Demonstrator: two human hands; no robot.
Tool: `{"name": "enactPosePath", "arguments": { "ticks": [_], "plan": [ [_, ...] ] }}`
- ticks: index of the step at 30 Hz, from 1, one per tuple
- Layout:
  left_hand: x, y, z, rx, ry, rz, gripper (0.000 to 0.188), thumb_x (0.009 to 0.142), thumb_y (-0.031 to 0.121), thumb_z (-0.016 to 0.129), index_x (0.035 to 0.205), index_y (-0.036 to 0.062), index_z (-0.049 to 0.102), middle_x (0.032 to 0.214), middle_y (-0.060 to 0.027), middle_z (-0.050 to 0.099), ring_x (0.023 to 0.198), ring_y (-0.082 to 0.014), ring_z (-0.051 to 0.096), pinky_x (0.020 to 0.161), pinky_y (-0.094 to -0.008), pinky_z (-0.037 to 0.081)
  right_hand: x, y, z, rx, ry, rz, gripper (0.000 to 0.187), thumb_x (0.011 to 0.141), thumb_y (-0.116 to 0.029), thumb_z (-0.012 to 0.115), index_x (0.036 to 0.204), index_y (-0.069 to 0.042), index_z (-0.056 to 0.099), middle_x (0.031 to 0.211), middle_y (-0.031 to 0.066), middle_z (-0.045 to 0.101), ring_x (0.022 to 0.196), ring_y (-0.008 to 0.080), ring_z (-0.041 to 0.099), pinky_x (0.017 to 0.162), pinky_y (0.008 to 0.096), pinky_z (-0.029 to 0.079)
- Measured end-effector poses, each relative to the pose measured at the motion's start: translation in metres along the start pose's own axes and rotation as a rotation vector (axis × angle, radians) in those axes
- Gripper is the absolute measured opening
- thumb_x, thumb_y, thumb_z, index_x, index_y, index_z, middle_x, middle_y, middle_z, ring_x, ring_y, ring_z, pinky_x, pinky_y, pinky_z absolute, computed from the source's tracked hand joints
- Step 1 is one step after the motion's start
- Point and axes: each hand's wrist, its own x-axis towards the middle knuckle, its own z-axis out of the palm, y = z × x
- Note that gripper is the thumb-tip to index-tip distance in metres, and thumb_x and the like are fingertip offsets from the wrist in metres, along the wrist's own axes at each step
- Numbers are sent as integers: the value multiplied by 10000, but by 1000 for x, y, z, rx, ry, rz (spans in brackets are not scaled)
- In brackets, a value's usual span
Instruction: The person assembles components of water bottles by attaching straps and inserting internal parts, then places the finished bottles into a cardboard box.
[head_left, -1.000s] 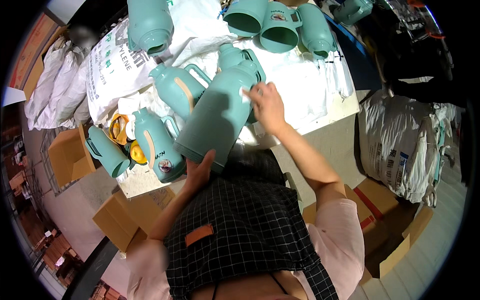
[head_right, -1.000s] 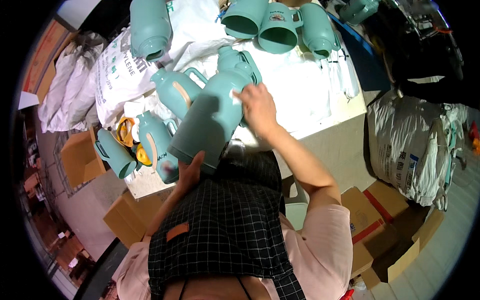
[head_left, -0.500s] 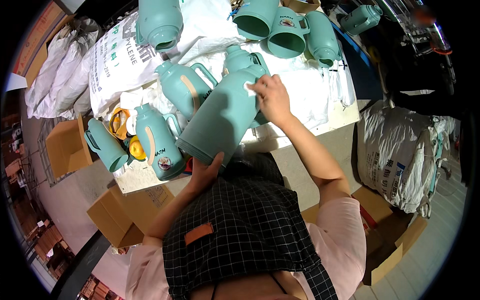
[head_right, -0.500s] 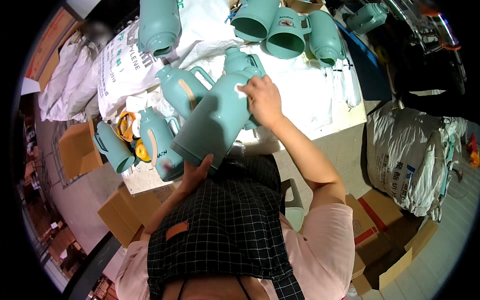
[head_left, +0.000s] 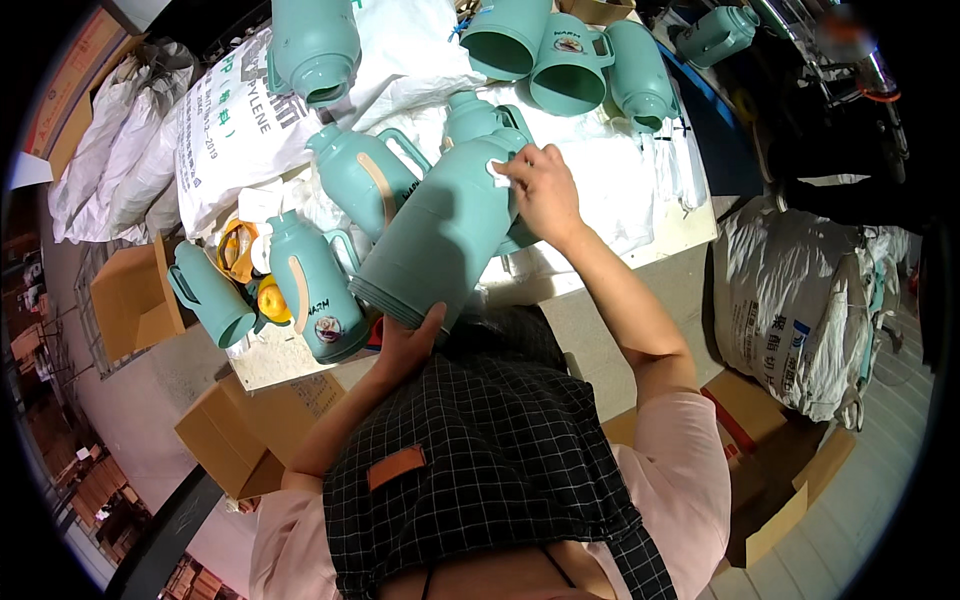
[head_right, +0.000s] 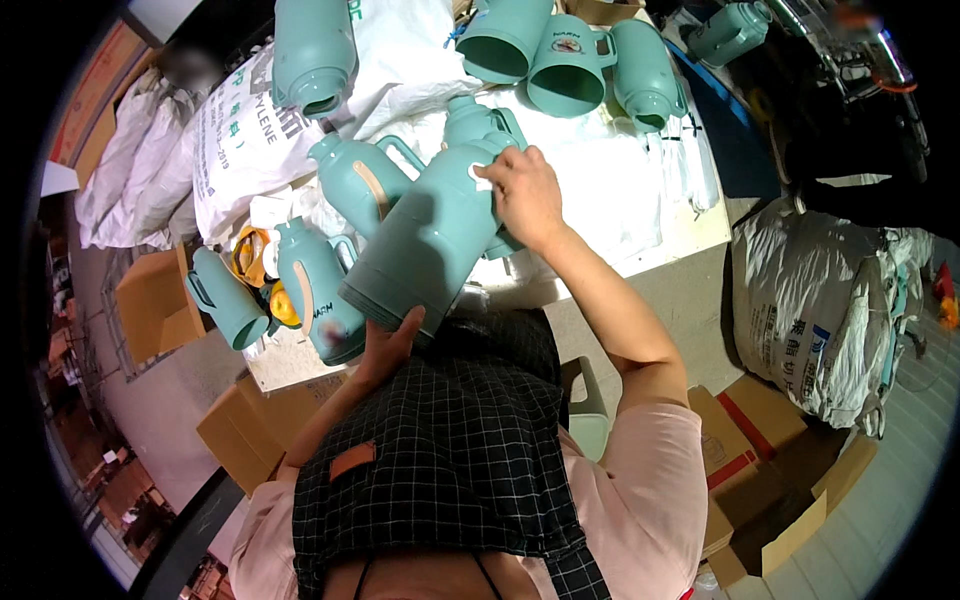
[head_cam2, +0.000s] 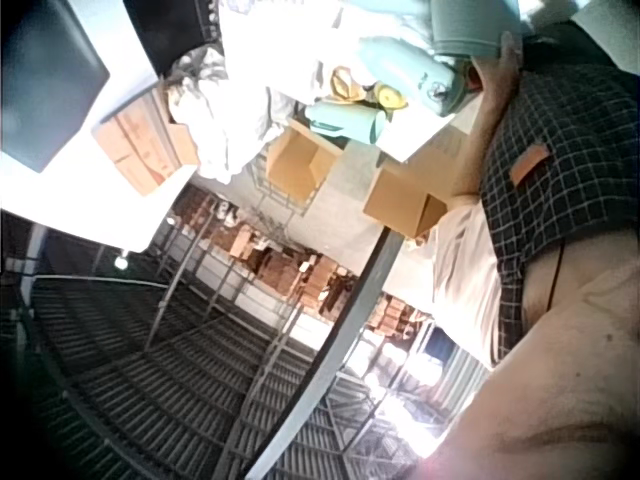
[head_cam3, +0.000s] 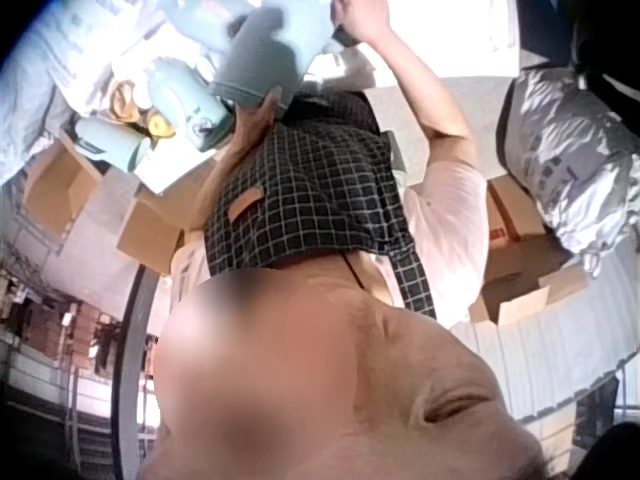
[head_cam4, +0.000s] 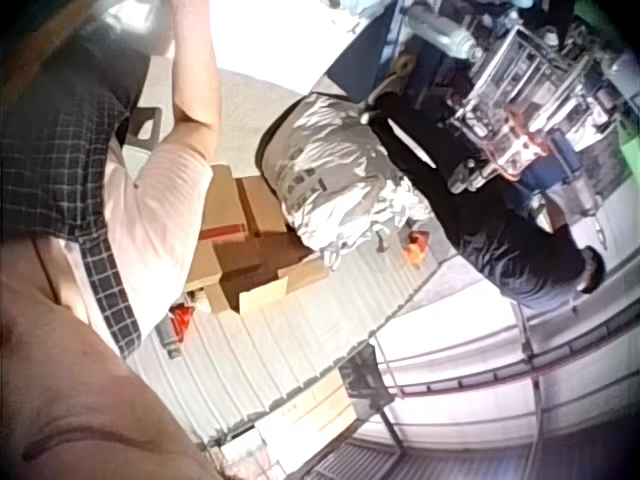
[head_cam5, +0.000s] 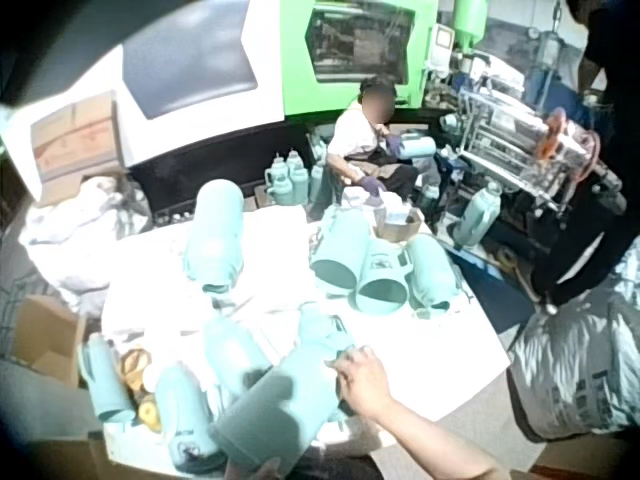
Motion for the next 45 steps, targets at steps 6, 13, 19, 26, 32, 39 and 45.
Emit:
{"name": "enactPosePath", "arguments": {
  "ticks": [6,13,19,26,32,39,45],
  "plan": [
    [-4,4,1,-8,1,12,264,940,51,643,1187,-31,600,1106,-75,664,1024,-158,623,885,-318,505,-14,-7,5,10,53,50,314,799,10,648,1040,-138,783,911,66,605,905,301,547,811,397,492],
    [-9,3,-10,-112,144,-72,292,945,46,644,1222,-30,595,1124,-83,660,1037,-174,621,909,-323,501,-52,16,27,142,238,193,280,870,27,630,1111,-75,730,880,119,599,802,278,602,730,369,506],
    [-46,26,-60,-123,479,223,351,931,61,627,1266,-30,575,1136,-96,644,1037,-197,606,929,-336,476,-72,-33,104,996,81,658,110,896,41,696,971,-10,633,819,-2,614,692,60,541,617,221,446],
    [-78,33,-114,-311,761,314,582,912,108,650,1437,-20,434,1346,-132,573,1234,-263,556,1085,-382,400,-5,-154,158,1322,-288,609,249,950,-3,606,1196,14,641,1043,78,681,905,141,651,795,292,535],
    [-118,7,-150,406,545,517,283,941,83,637,1214,7,646,1129,-134,679,998,-285,648,925,-392,497,59,-171,124,1915,-292,607,751,1039,-515,531,1554,-28,283,1491,162,478,1263,233,549,1026,341,462],
    [-73,44,-141,713,43,486,284,881,78,678,1164,57,670,1079,-121,679,1081,-335,630,933,-460,495,21,-100,10,1919,-96,913,704,902,-559,714,1354,-33,593,1302,170,660,1184,320,643,1050,499,513],
    [4,17,-137,1281,-229,620,442,817,141,717,1240,52,623,1276,-129,627,1227,-337,558,1046,-470,435,-71,-9,-115,1520,714,632,656,832,-452,791,1306,-29,627,1275,169,669,1159,299,652,1032,470,528]
  ]
}}
